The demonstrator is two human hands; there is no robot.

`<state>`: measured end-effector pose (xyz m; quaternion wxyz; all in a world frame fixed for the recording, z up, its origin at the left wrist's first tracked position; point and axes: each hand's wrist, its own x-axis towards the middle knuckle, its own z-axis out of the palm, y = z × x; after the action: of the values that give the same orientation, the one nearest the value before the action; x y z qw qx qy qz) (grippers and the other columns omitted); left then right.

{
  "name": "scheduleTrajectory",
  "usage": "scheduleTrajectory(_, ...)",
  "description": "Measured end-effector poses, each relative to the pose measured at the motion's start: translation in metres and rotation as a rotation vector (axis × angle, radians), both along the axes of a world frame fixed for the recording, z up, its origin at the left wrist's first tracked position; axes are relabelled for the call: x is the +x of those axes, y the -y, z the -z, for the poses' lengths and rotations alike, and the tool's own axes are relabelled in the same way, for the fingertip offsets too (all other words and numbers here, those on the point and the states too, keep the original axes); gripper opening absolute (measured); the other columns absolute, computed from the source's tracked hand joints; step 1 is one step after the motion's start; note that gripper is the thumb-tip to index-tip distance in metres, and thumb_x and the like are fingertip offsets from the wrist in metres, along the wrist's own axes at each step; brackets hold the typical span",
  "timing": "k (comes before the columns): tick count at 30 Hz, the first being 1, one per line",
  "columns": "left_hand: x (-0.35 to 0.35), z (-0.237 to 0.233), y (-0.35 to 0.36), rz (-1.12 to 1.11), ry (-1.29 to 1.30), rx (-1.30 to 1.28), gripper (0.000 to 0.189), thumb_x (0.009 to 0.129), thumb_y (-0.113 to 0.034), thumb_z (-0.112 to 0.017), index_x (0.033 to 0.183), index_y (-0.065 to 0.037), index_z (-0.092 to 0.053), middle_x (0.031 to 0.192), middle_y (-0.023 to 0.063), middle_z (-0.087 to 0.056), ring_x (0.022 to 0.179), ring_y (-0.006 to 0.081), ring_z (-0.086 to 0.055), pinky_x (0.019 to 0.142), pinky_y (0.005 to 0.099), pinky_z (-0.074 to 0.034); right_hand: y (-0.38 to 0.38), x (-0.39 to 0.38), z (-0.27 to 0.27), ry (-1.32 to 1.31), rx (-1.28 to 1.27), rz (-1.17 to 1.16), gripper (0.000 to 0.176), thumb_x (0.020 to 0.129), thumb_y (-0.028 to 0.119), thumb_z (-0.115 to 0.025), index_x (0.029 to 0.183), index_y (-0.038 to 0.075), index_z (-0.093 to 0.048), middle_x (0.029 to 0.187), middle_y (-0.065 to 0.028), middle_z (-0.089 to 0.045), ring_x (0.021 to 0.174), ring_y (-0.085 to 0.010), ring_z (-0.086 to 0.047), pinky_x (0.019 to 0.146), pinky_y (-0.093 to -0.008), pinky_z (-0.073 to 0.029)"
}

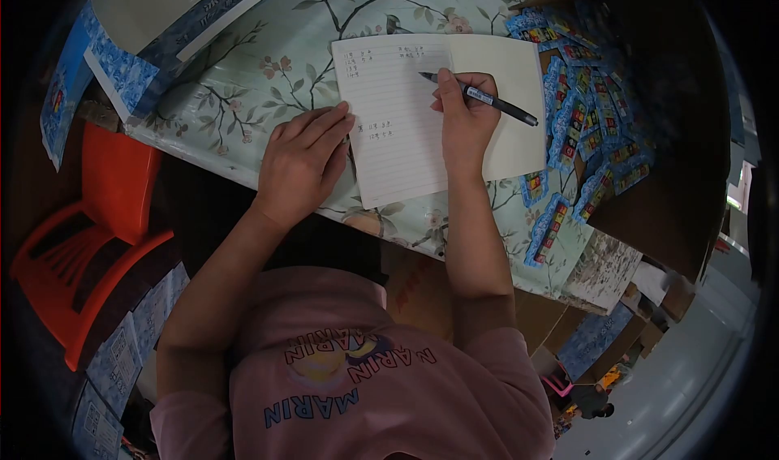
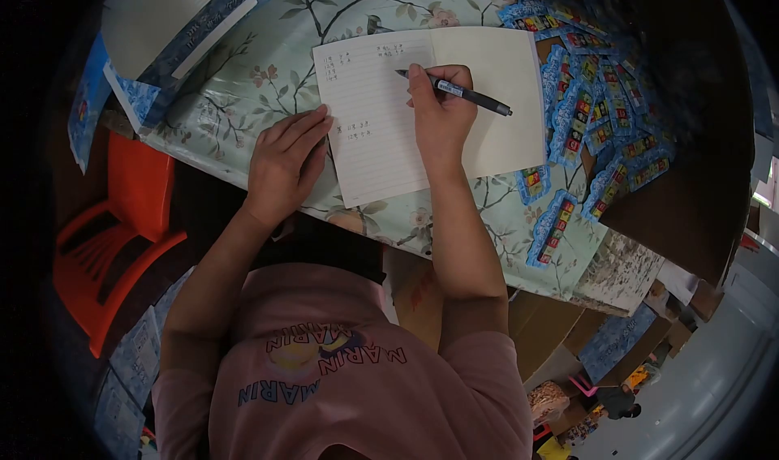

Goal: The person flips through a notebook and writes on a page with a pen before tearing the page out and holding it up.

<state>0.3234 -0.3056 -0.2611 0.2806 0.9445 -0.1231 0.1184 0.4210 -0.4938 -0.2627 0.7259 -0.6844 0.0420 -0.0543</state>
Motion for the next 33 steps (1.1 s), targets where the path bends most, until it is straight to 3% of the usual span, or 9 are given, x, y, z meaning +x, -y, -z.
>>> scheduleTrajectory(20,-0.0003,0.0013,-0.0002,-0.008,-0.003,0.002,0.034,0.078,-0.011,-0.064,0.111,-0.008,-0.062,0.121,0.0019,-0.059,0.106,0.0203,-0.055,0.083,0.0358,-0.043,0.0019,-0.0019,0.0010,-0.029,-0.025,-0.044,0.017,0.083,0.007,-0.067,0.081,0.004,-0.050,0.067,-0.0036,-0.056,0.056,-0.0072,-0.051,0.050,-0.0203,-0.043)
scheduleTrajectory(22,-0.0009,0.0018,0.0001,-0.007,-0.002,-0.010,0.033,0.078,-0.011,-0.064,0.111,-0.008,-0.062,0.121,0.0020,-0.059,0.106,0.0202,-0.055,0.083,0.0359,-0.043,-0.0005,-0.0020,-0.0004,0.010,-0.009,-0.019,0.020,0.082,0.005,-0.067,0.079,0.004,-0.048,0.062,-0.0025,-0.055,0.050,-0.0042,-0.047,0.045,-0.0184,-0.037)
scheduleTrajectory(25,-0.0012,0.0010,0.0003,-0.010,0.001,-0.002,0.032,0.078,-0.012,-0.064,0.110,-0.008,-0.062,0.121,0.0019,-0.059,0.106,0.0201,-0.055,0.083,0.0359,-0.043,0.0031,-0.0033,0.0000,-0.020,-0.035,-0.051,0.018,0.084,0.009,-0.067,0.081,0.004,-0.050,0.066,-0.0031,-0.055,0.056,-0.0071,-0.051,0.051,-0.0199,-0.043)
scheduleTrajectory(33,-0.0008,0.0032,0.0000,-0.004,0.012,-0.004,0.032,0.078,-0.012,-0.064,0.110,-0.008,-0.062,0.121,0.0020,-0.059,0.105,0.0205,-0.055,0.083,0.0363,-0.043,0.0030,-0.0032,0.0003,-0.009,-0.025,-0.051,0.019,0.083,0.007,-0.067,0.080,0.004,-0.049,0.064,-0.0033,-0.056,0.052,-0.0060,-0.049,0.048,-0.0193,-0.040)
